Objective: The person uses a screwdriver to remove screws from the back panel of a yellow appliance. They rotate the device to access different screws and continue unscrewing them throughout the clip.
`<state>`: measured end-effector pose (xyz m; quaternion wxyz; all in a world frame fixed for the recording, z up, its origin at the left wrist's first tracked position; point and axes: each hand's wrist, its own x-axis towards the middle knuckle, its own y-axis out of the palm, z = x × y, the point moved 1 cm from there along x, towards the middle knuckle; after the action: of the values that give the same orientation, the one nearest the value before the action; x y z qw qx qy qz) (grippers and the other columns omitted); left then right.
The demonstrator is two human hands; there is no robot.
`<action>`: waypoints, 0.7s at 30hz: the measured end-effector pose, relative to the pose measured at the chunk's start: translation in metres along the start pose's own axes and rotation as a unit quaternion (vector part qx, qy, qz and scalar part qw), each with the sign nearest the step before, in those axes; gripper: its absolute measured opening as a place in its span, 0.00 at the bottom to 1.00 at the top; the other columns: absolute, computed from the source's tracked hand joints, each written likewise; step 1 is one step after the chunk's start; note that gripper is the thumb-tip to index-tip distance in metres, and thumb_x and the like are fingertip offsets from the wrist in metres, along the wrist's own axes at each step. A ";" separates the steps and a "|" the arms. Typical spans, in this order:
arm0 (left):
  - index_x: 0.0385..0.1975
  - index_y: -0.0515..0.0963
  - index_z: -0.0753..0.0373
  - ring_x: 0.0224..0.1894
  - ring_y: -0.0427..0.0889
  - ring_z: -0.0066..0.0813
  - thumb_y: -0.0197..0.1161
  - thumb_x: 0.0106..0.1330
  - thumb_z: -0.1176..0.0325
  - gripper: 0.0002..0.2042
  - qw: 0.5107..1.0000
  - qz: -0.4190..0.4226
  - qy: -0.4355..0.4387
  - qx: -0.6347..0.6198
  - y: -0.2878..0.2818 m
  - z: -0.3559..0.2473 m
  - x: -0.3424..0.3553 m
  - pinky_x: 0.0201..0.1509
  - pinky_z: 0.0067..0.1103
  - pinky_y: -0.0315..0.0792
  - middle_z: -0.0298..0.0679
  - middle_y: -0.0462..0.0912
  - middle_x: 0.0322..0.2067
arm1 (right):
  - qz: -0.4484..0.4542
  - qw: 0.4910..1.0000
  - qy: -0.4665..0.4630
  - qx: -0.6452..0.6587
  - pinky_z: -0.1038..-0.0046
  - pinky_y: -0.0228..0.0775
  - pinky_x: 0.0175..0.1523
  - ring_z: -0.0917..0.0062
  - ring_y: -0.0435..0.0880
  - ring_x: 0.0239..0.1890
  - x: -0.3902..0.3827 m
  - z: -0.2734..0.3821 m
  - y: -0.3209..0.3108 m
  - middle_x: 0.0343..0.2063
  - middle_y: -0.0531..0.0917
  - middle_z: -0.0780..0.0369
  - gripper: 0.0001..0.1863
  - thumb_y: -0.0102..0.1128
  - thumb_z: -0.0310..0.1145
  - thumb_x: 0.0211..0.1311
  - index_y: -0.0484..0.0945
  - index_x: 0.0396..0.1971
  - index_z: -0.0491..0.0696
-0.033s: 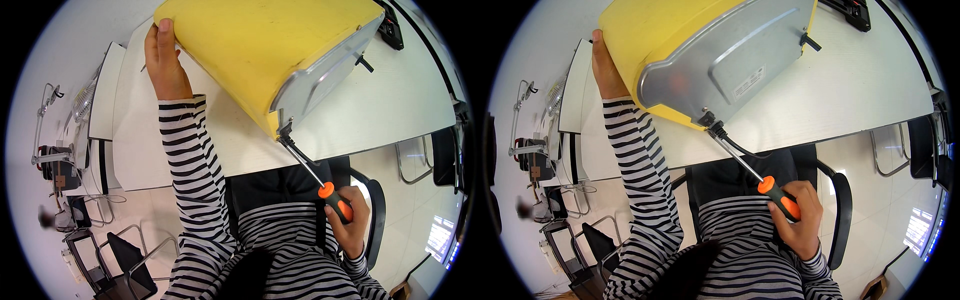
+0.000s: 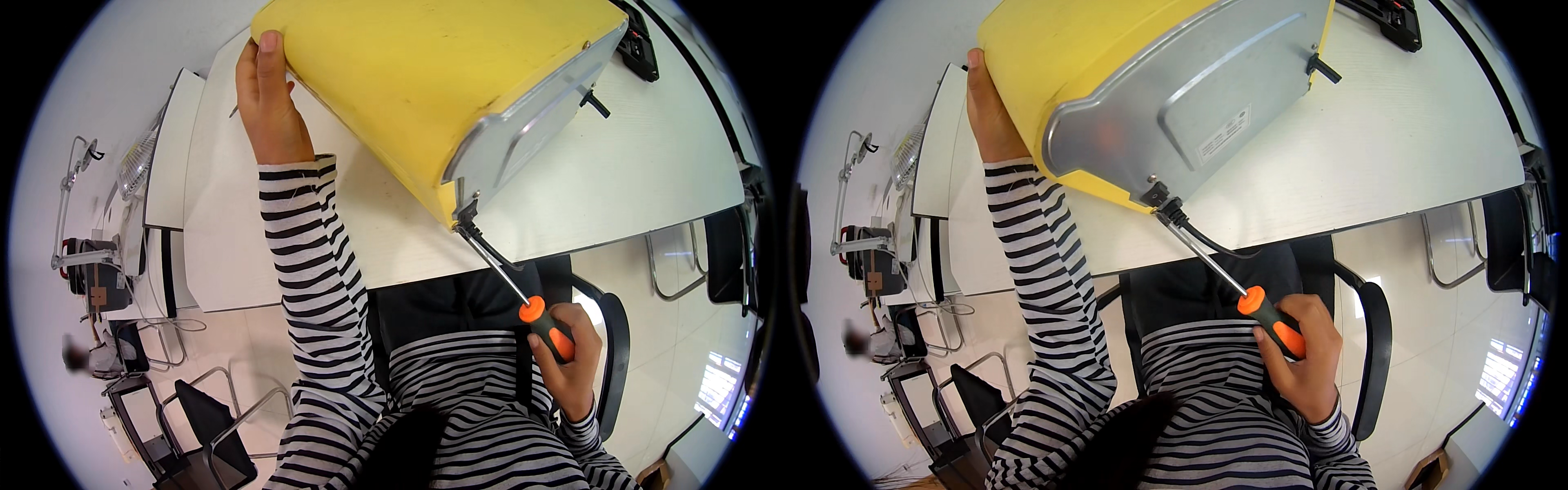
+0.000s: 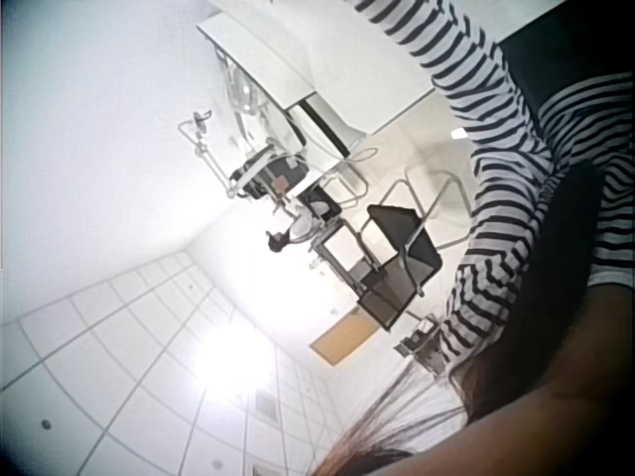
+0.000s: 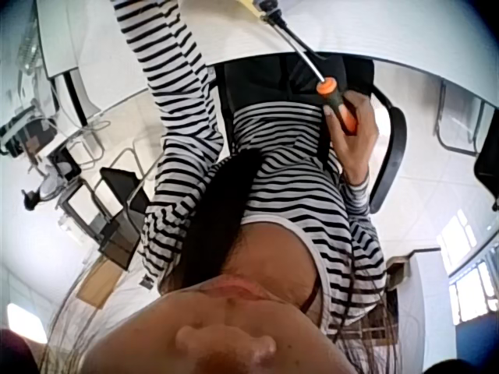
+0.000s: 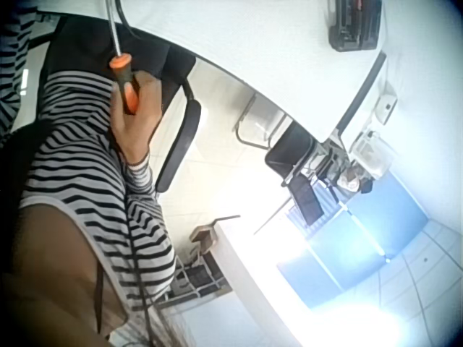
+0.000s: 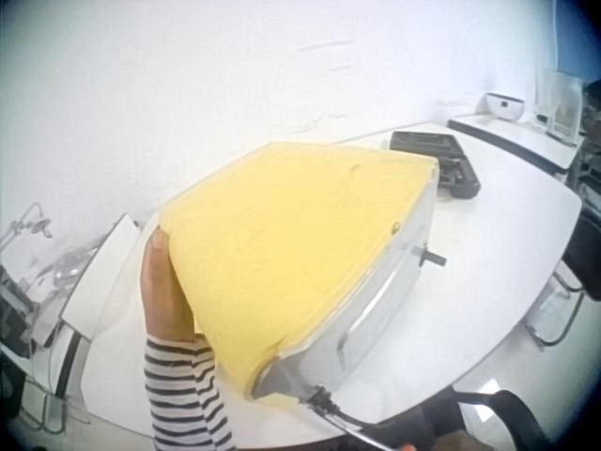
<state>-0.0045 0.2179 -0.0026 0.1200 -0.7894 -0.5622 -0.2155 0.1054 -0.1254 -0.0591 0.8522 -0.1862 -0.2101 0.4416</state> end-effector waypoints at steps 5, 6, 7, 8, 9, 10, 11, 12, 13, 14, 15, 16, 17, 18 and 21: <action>0.46 0.63 0.68 0.44 0.63 0.25 0.53 0.51 0.45 0.32 1.000 -0.002 0.007 -0.012 0.003 0.000 -0.003 0.47 0.23 0.53 0.37 0.68 0.41 | -0.027 0.996 0.012 -0.085 0.79 0.63 0.24 0.72 0.71 0.18 -0.010 0.002 0.011 0.20 0.73 0.58 0.14 0.61 0.24 0.38 0.68 0.28 0.41; 0.46 0.62 0.68 0.44 0.63 0.25 0.53 0.51 0.46 0.32 1.000 -0.001 0.006 -0.015 0.002 0.000 -0.003 0.47 0.23 0.53 0.36 0.68 0.41 | -0.020 0.996 0.013 -0.082 0.79 0.64 0.24 0.71 0.72 0.18 -0.009 0.003 0.012 0.20 0.73 0.58 0.14 0.60 0.24 0.38 0.68 0.28 0.41; 0.46 0.62 0.68 0.44 0.63 0.25 0.53 0.51 0.46 0.32 1.000 0.003 0.006 -0.018 0.000 0.003 -0.002 0.47 0.22 0.54 0.36 0.68 0.40 | -0.014 0.997 0.015 -0.080 0.78 0.64 0.25 0.71 0.72 0.19 -0.007 0.006 0.011 0.20 0.73 0.57 0.14 0.60 0.23 0.38 0.69 0.29 0.40; 0.46 0.62 0.68 0.44 0.63 0.24 0.53 0.51 0.46 0.31 1.000 0.005 0.007 -0.019 -0.001 0.003 -0.002 0.47 0.22 0.54 0.36 0.68 0.40 | -0.008 0.997 0.016 -0.077 0.78 0.65 0.25 0.70 0.73 0.20 -0.005 0.009 0.009 0.21 0.73 0.57 0.14 0.60 0.23 0.38 0.69 0.29 0.40; 0.46 0.62 0.68 0.44 0.63 0.24 0.53 0.52 0.46 0.31 1.000 0.006 0.008 -0.020 -0.001 0.003 -0.002 0.47 0.22 0.54 0.36 0.68 0.40 | 0.008 0.997 0.018 -0.069 0.77 0.65 0.26 0.70 0.73 0.20 -0.004 0.011 0.005 0.21 0.73 0.57 0.14 0.60 0.23 0.38 0.69 0.29 0.40; 0.46 0.62 0.68 0.44 0.63 0.24 0.53 0.52 0.46 0.31 1.000 0.007 0.010 -0.020 -0.002 0.003 -0.002 0.47 0.22 0.54 0.36 0.68 0.40 | 0.024 0.998 0.019 -0.060 0.77 0.66 0.27 0.70 0.74 0.21 -0.003 0.014 0.000 0.21 0.73 0.56 0.14 0.60 0.23 0.37 0.69 0.29 0.40; 0.46 0.62 0.68 0.43 0.63 0.24 0.53 0.52 0.47 0.31 1.000 0.004 0.010 -0.018 -0.002 0.002 -0.003 0.47 0.22 0.54 0.36 0.68 0.40 | 0.040 0.998 0.020 -0.052 0.76 0.66 0.27 0.69 0.74 0.22 -0.002 0.015 -0.003 0.21 0.73 0.56 0.15 0.60 0.22 0.37 0.70 0.29 0.40; 0.46 0.62 0.68 0.43 0.63 0.24 0.53 0.52 0.47 0.31 1.000 0.003 0.010 -0.018 -0.001 0.002 -0.003 0.47 0.22 0.54 0.36 0.68 0.40 | 0.035 0.998 0.003 -0.046 0.76 0.66 0.28 0.69 0.74 0.23 -0.001 0.017 -0.005 0.21 0.73 0.56 0.15 0.60 0.22 0.37 0.70 0.30 0.40; 0.46 0.62 0.69 0.43 0.63 0.24 0.53 0.52 0.47 0.31 1.000 0.000 0.009 -0.017 -0.001 0.001 -0.004 0.47 0.22 0.54 0.36 0.68 0.40 | 0.029 0.999 -0.013 -0.040 0.76 0.66 0.28 0.68 0.74 0.23 0.000 0.017 -0.006 0.22 0.73 0.55 0.15 0.60 0.22 0.37 0.70 0.30 0.40; 0.46 0.62 0.69 0.43 0.63 0.24 0.53 0.52 0.47 0.31 1.000 -0.003 0.009 -0.013 0.000 0.001 -0.004 0.47 0.22 0.54 0.36 0.68 0.40 | 0.024 0.999 -0.030 -0.034 0.75 0.66 0.29 0.68 0.74 0.24 0.002 0.018 -0.006 0.22 0.73 0.55 0.15 0.60 0.22 0.37 0.70 0.30 0.40; 0.47 0.62 0.69 0.43 0.63 0.24 0.53 0.52 0.47 0.31 1.000 -0.006 0.010 -0.008 0.000 0.000 -0.005 0.47 0.22 0.54 0.37 0.68 0.40 | 0.027 0.998 -0.050 -0.029 0.75 0.66 0.27 0.68 0.74 0.22 0.003 0.014 -0.003 0.22 0.74 0.56 0.15 0.60 0.22 0.37 0.70 0.31 0.41; 0.47 0.62 0.69 0.43 0.63 0.24 0.53 0.52 0.47 0.31 1.000 -0.008 0.012 0.000 0.001 -0.001 -0.005 0.47 0.22 0.54 0.37 0.68 0.40 | 0.038 0.998 -0.047 -0.036 0.76 0.66 0.26 0.68 0.74 0.22 0.001 0.013 -0.001 0.22 0.74 0.57 0.15 0.61 0.22 0.37 0.70 0.31 0.41; 0.47 0.62 0.69 0.43 0.63 0.24 0.53 0.52 0.47 0.31 1.000 -0.010 0.015 0.008 0.001 -0.002 -0.005 0.47 0.22 0.54 0.37 0.68 0.40 | 0.050 0.997 -0.044 -0.042 0.76 0.66 0.25 0.68 0.74 0.21 -0.001 0.014 0.002 0.21 0.74 0.57 0.15 0.61 0.22 0.37 0.70 0.31 0.42; 0.47 0.62 0.69 0.43 0.63 0.25 0.53 0.52 0.47 0.31 1.000 -0.009 0.018 0.007 0.001 -0.002 -0.006 0.47 0.22 0.54 0.37 0.68 0.40 | 0.064 0.996 -0.041 -0.049 0.76 0.66 0.24 0.68 0.74 0.20 -0.002 0.016 0.005 0.21 0.74 0.58 0.15 0.61 0.23 0.37 0.70 0.31 0.42; 0.46 0.62 0.69 0.44 0.63 0.25 0.53 0.52 0.47 0.31 1.000 -0.008 0.024 0.010 0.001 -0.002 -0.006 0.47 0.22 0.54 0.37 0.68 0.40 | 0.042 0.995 -0.077 -0.044 0.77 0.65 0.21 0.70 0.74 0.18 -0.005 0.015 0.010 0.19 0.74 0.59 0.16 0.61 0.23 0.37 0.70 0.30 0.42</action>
<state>-0.0058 0.2113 -0.0038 0.1398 -0.7784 -0.5673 -0.2296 0.0884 -0.1225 -0.0527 0.8051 -0.1981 -0.2863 0.4801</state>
